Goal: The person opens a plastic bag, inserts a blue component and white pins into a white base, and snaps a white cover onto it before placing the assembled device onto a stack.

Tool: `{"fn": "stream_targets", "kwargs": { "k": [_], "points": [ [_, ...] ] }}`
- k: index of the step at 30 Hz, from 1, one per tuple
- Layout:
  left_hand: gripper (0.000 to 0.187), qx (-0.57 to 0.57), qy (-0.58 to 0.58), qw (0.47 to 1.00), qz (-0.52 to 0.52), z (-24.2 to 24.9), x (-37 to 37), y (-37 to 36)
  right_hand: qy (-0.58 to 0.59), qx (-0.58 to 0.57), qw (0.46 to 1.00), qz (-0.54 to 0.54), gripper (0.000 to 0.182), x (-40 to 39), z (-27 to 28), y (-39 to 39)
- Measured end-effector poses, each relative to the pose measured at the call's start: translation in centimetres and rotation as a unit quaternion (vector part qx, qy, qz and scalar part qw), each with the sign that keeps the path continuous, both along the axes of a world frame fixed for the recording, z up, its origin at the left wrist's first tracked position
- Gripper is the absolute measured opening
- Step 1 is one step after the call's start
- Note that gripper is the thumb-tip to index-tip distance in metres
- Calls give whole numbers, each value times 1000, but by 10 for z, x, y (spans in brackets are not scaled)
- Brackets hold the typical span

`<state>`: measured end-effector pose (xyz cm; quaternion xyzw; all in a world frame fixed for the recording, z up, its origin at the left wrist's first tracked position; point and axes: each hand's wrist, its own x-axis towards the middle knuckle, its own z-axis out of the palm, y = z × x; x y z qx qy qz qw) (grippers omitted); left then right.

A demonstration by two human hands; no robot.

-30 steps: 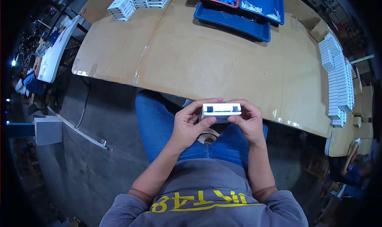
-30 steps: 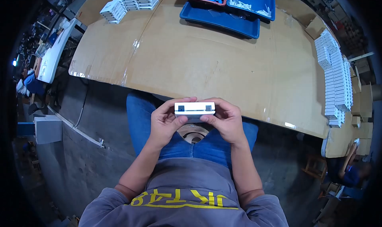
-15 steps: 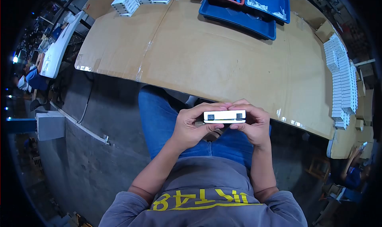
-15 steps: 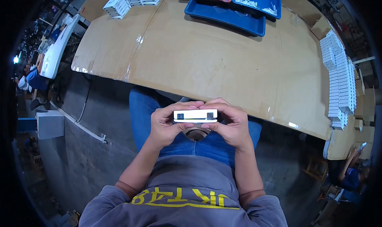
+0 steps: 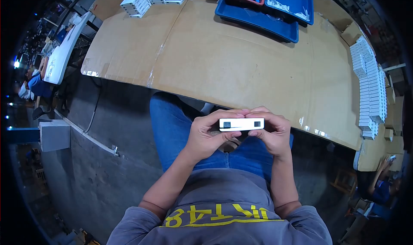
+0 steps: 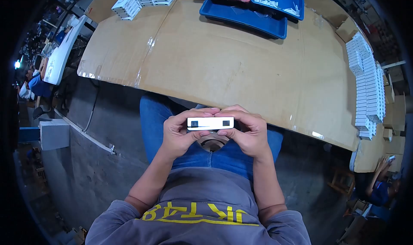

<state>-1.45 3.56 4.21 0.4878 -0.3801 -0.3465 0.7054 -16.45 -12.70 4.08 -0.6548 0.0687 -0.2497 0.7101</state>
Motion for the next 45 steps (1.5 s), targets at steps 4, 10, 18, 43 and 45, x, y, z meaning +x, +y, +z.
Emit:
{"fn": "stream_targets", "kwargs": {
  "k": [4, 10, 18, 43, 45],
  "points": [
    [45, 2, 66, 998, 22, 11, -4, -5, -7, 64, 997, -33, 37, 3, -3, 5],
    [39, 121, -30, 990, 65, -13, 4, -2, 54, 34, 996, -61, 43, 10, -8, -4],
    [33, 84, -192, 976, 62, 17, 7, -2, 43, -46, 998, -29, 37, 10, 2, 6],
    [28, 158, -50, 986, 34, 0, 12, 2, 51, -7, 997, -48, 31, 6, -18, 9],
    [32, 153, -39, 987, 18, -2, 14, 2, 58, 27, 996, -62, 32, 6, -19, 10]
  ]
}}
